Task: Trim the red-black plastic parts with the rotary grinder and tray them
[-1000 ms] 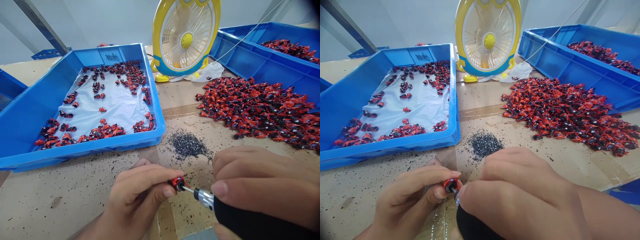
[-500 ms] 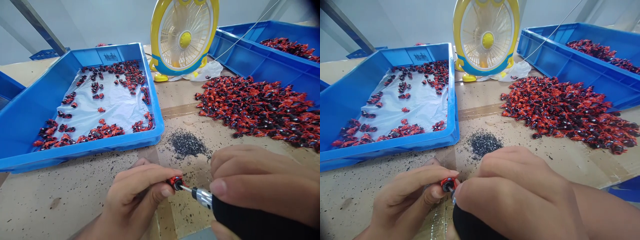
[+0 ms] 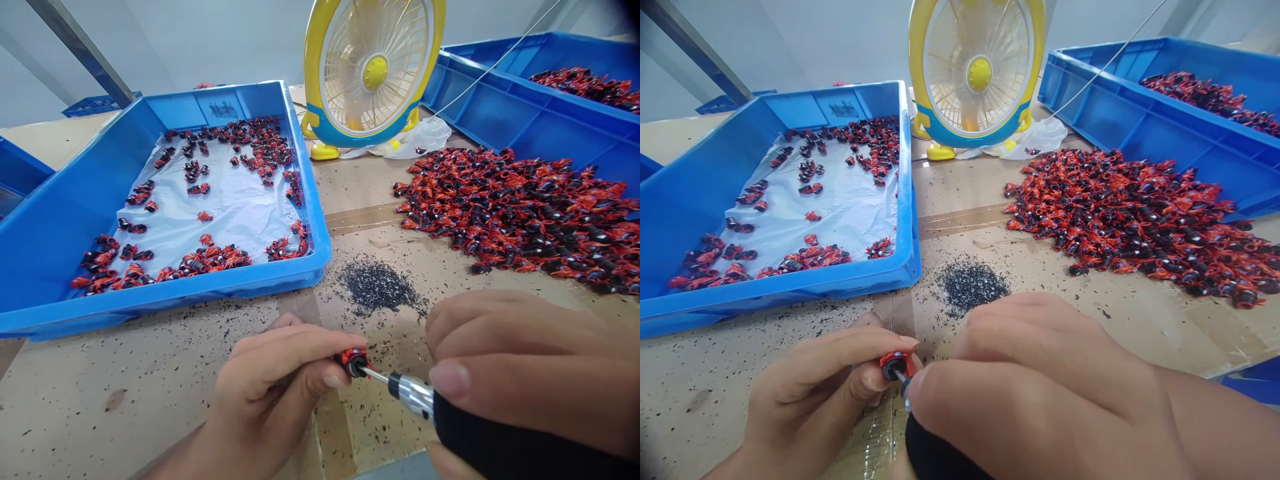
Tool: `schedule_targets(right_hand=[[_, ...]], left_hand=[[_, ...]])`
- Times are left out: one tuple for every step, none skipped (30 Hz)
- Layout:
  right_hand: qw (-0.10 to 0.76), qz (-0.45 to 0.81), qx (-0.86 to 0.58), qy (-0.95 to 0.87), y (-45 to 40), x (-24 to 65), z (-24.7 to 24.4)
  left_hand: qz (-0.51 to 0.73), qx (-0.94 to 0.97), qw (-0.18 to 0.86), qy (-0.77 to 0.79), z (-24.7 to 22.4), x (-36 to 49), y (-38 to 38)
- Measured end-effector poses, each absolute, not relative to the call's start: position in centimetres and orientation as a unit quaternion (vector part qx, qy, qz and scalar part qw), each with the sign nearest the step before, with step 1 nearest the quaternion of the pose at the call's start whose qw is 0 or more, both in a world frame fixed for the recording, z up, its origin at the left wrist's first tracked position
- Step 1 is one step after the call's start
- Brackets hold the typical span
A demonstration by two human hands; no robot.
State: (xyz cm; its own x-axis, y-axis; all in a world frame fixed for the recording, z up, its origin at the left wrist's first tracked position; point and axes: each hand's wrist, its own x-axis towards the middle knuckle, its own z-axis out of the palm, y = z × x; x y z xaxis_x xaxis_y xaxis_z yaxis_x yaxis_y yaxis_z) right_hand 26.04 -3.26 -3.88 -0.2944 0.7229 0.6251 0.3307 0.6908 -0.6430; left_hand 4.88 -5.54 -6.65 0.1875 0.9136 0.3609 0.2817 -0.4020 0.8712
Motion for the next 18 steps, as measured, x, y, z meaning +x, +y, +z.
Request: schedule_targets(right_hand=[[0.488,0.201,-0.337,-0.779,-3.3,26.1,-3.9],[0.489,0.2,-0.337,-0.779,-3.3,26.1,-3.9],[0.489,0.2,-0.337,-0.779,-3.4,26.2,-3.9],[0.49,0.199,-0.337,-0.779,-3.4,26.3,-3.9],[0.49,0.199,-0.337,-0.779,-3.4,26.4,-4.0],[0.491,0.198,-0.336,-0.779,-3.5,26.4,-4.0],[0.491,0.198,-0.336,-0.779,-3.5,26.5,-4.0],[0.492,0.197,-0.336,-0.779,-3.5,26.5,-4.0],[0.492,0.196,-0.336,-0.779,-3.5,26.6,-4.1],[0.493,0.196,-0.336,-0.778,-3.5,26.6,-4.1],[0.493,0.195,-0.336,-0.778,-3.6,26.7,-4.1],[0.494,0.194,-0.336,-0.778,-3.6,26.8,-4.2],[0.494,0.193,-0.335,-0.778,-3.5,26.9,-4.2],[0.495,0.193,-0.335,-0.778,-3.5,27.0,-4.2],[0.496,0.192,-0.335,-0.778,-3.5,27.1,-4.3],[0.496,0.191,-0.335,-0.778,-3.5,27.2,-4.3],[0.497,0.19,-0.335,-0.777,-3.5,27.2,-4.4],[0.498,0.19,-0.335,-0.777,-3.5,27.2,-4.4]], left_hand=[[0.471,0.693,0.339,0.429,-6.7,4.9,-5.5],[0.472,0.692,0.34,0.427,-6.7,4.9,-5.5],[0.473,0.692,0.34,0.426,-6.7,5.0,-5.5],[0.473,0.692,0.34,0.426,-6.7,5.0,-5.5],[0.474,0.692,0.34,0.425,-6.7,5.0,-5.5],[0.474,0.692,0.34,0.425,-6.7,5.0,-5.5],[0.475,0.692,0.339,0.425,-6.7,5.0,-5.5],[0.474,0.692,0.34,0.426,-6.7,5.0,-5.6],[0.474,0.691,0.34,0.427,-6.7,4.9,-5.6],[0.473,0.69,0.341,0.428,-6.8,4.9,-5.6],[0.472,0.691,0.342,0.428,-6.8,4.9,-5.6],[0.472,0.691,0.343,0.427,-6.8,4.9,-5.6],[0.47,0.691,0.346,0.427,-6.8,4.9,-5.6],[0.468,0.69,0.349,0.428,-6.9,4.9,-5.6],[0.467,0.689,0.35,0.429,-6.9,4.9,-5.6],[0.467,0.69,0.349,0.429,-6.9,4.9,-5.6],[0.465,0.691,0.347,0.43,-6.9,4.9,-5.6],[0.465,0.693,0.344,0.431,-6.9,4.9,-5.6]])
